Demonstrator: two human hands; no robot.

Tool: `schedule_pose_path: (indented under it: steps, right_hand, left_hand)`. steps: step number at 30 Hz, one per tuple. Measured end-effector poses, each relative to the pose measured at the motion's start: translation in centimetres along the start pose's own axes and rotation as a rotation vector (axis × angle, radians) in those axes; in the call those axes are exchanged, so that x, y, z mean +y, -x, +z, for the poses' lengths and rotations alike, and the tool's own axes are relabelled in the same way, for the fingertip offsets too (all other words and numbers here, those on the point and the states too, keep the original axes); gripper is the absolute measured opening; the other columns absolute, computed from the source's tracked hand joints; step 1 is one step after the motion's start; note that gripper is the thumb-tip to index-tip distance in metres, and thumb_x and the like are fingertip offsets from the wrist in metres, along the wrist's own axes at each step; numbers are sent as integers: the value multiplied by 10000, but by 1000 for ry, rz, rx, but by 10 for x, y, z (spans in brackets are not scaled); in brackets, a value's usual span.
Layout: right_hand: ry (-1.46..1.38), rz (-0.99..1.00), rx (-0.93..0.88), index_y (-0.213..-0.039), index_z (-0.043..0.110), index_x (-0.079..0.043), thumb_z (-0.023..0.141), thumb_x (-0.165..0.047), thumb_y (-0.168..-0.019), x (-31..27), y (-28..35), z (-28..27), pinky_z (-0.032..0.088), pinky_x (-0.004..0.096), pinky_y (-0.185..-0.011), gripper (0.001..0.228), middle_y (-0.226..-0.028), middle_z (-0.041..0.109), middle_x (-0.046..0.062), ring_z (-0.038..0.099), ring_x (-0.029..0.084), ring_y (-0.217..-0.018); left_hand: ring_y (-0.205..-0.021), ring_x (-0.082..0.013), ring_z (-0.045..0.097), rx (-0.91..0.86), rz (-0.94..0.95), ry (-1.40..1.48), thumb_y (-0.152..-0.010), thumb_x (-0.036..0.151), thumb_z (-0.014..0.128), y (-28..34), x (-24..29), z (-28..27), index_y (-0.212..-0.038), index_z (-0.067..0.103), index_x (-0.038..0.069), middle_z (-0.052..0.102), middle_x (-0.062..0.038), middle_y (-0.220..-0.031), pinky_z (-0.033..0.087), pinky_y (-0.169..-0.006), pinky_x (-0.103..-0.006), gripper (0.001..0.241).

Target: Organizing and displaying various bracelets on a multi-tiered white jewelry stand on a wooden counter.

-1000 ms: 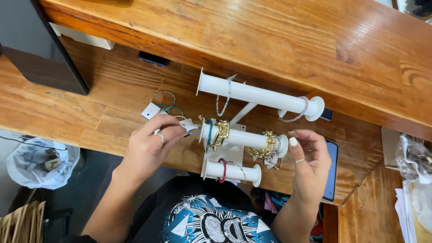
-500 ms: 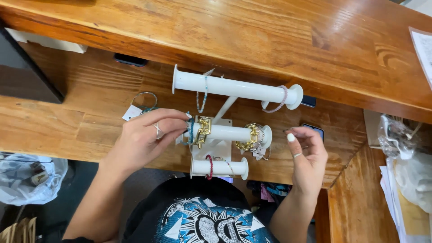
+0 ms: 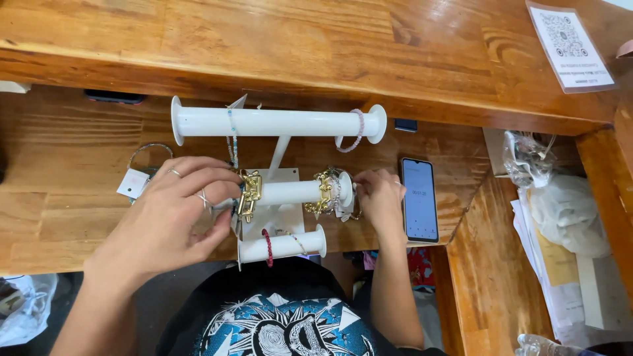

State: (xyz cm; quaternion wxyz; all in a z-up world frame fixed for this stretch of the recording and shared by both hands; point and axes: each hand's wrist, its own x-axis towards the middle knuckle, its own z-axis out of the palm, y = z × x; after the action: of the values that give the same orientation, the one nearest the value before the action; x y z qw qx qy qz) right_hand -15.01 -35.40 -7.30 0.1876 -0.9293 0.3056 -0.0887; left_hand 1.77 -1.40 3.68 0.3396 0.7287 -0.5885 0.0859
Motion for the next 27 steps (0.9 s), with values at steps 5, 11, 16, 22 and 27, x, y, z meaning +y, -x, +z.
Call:
schedule_pose_path:
  steps: [5,11,16,22,27]
  right_hand:
    - [200,150,-273,-1255,716,-219,616,-2,-894,-26,-24,0,338,478,-1011,433,-1126,664,127,522,369,-1158]
    - [178,78,-279,-1131,697,-184,559,58,-875,-26,-10,-18,312,471,-1007,378,-1069,686,82,541,336,-1152]
    - [97,-185,-96,-930,708,-201,703,-277,-928,-43,27,-95,286,451,-1036,76,-994,712,-64,605,215,-1018]
    - [-123,-531,267,-979,692,-125,793,-6,-916,-69,24,-153,421,355,-964,169,-957,712,1,644,181,-936]
    - [-270,-575,373,-1034,693,-53,694,57,-1005,-80,-23,-148,511,298,-789,114,-988,687,85,609,197,-910]
  left_hand:
    - [-1207,-327,605,6,39,-20,-824,128,636,-1,3,1,-1068,655,107,692,-55,-1175,472,-1008,-499,246]
    - [-1202,-367,600,60,33,-12,-802,127,637,8,9,-7,-1072,631,106,653,-105,-1215,474,-1028,-536,271]
    - [-1208,-390,607,185,50,26,-855,98,616,17,11,-18,-1053,636,104,636,-125,-1247,497,-1034,-517,199]
    - [-1164,-404,648,369,1,-8,-872,65,648,33,5,-19,-1028,672,63,683,-146,-1128,482,-1097,-580,157]
    - [-1173,-363,661,369,-67,5,-884,58,638,39,6,-21,-1009,696,68,698,-120,-1107,461,-1145,-567,139]
